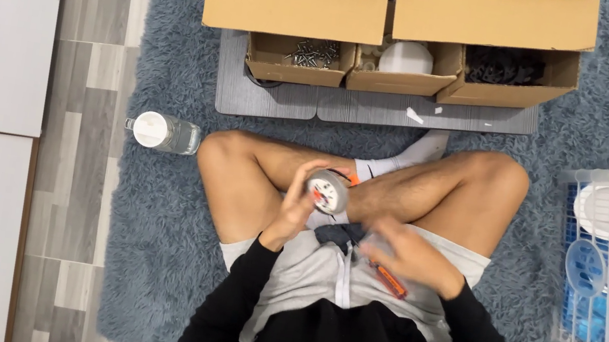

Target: Assembling recessed LED ceiling light fixtures by fitting components together and using a screwdriver to secure them.

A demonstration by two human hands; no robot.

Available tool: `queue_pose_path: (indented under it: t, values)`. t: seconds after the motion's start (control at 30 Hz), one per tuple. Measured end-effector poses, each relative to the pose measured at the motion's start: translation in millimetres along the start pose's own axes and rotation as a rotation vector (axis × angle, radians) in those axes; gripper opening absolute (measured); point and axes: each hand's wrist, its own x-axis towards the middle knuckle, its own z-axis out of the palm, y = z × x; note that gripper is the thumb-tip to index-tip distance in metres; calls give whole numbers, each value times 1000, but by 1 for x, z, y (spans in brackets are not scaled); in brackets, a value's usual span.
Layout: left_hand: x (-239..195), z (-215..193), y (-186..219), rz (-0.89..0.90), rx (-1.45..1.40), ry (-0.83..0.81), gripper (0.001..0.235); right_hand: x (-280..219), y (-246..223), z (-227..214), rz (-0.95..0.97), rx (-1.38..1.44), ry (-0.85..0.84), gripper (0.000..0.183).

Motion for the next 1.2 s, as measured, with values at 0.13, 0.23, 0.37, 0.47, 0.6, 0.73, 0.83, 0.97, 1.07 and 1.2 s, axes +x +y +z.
queue_pose_path:
  t: [0.13, 0.23, 0.37, 0.47, 0.6, 0.73, 0.83, 0.97, 1.07, 1.2]
  values:
    - [2, 6, 15, -81, -177, 109, 65, -17, 48, 58, 57, -125, -234, 45]
    - [6, 12, 19, -110, -275, 139, 60, -21, 57, 92, 79, -466, -247, 39]
    - [9, 14, 22, -157, -460, 148, 81, -17, 94, 122, 45, -609, -176, 36]
    - [11, 17, 25, -195, -551, 162, 88, -26, 100, 123, 41, -498, -183, 31]
    - [12, 19, 32, -156, -634, 126, 111, -25, 32, 66, 147, -278, -261, 53]
    - [11, 25, 39, -129, -603, 126, 112, -37, 38, 40, 194, -161, -237, 56]
    - [15, 25, 41, -132, -614, 132, 110, -42, 22, 8, 241, -80, -189, 58]
    - [14, 24, 51, -121, -571, 110, 111, -61, -1, -23, 319, 32, 1, 54]
    - [10, 27, 55, -116, -512, 91, 99, -69, -23, -46, 292, 60, 169, 44]
    - [14, 20, 48, -121, -370, 128, 99, -71, -22, -47, 127, 89, 415, 43]
